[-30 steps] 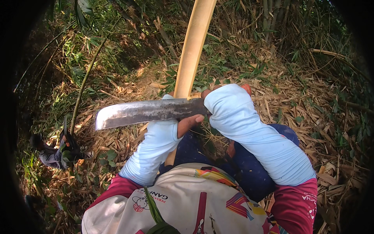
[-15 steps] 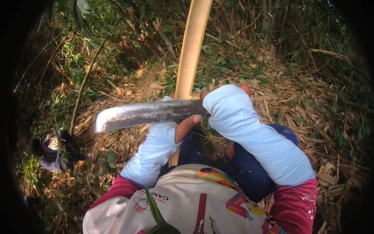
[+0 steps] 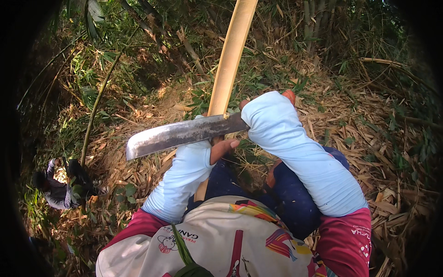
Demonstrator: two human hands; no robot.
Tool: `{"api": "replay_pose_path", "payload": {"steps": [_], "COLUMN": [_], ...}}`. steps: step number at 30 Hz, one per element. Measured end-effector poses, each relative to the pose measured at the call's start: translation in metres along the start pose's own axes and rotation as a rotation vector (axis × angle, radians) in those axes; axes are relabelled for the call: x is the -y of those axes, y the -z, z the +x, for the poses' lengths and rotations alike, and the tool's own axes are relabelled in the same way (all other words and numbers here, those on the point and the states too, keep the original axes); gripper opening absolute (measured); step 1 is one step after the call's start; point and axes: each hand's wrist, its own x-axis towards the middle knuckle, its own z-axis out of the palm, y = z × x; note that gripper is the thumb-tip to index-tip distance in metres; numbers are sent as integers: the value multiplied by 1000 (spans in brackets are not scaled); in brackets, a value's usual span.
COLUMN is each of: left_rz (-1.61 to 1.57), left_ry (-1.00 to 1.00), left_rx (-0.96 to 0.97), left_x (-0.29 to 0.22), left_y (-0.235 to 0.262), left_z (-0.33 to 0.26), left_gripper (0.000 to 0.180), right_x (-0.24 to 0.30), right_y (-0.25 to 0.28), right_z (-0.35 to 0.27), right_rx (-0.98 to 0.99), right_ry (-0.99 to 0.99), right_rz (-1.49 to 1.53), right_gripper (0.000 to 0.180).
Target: The person uses a large machete to split a long bamboo stalk into thin strips. They hold the bamboo vertically and repeatedly strike it with the machete to separate the material into usable slats.
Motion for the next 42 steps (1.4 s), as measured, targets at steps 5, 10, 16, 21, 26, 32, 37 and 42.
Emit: {"api": "replay_pose_path", "payload": {"steps": [5, 10, 16, 21, 26, 32, 37, 42], "left_rz": [88, 166, -26, -197, -431, -669, -743, -763], "left_ry": [81, 302, 310, 287, 237, 308, 278, 269], "left_rx": [104, 90, 131, 120, 111, 48, 1, -40], "left_x": [-4, -2, 10, 21, 17, 7, -4, -9], "left_y": [6, 17, 17, 22, 12, 10, 12, 3], "left_z": [5, -15, -21, -18, -1, 10, 16, 17], "left_gripper": [49, 56, 55, 49, 57, 48, 47, 48], "right_x": [4, -40, -204, -278, -258, -132, -56, -24], "right_y": [4, 6, -13, -43, -31, -7, 12, 11], "right_z": [8, 27, 33, 27, 7, 0, -5, -8], "right_rx": [146, -42, -278, 26, -100, -444, -276, -113], "right_ry": [-61, -372, -846, -1059, -918, -484, -256, -137], "right_rz": [-45, 283, 280, 142, 223, 574, 589, 300], "right_gripper": [20, 19, 32, 58, 47, 30, 29, 29]}}
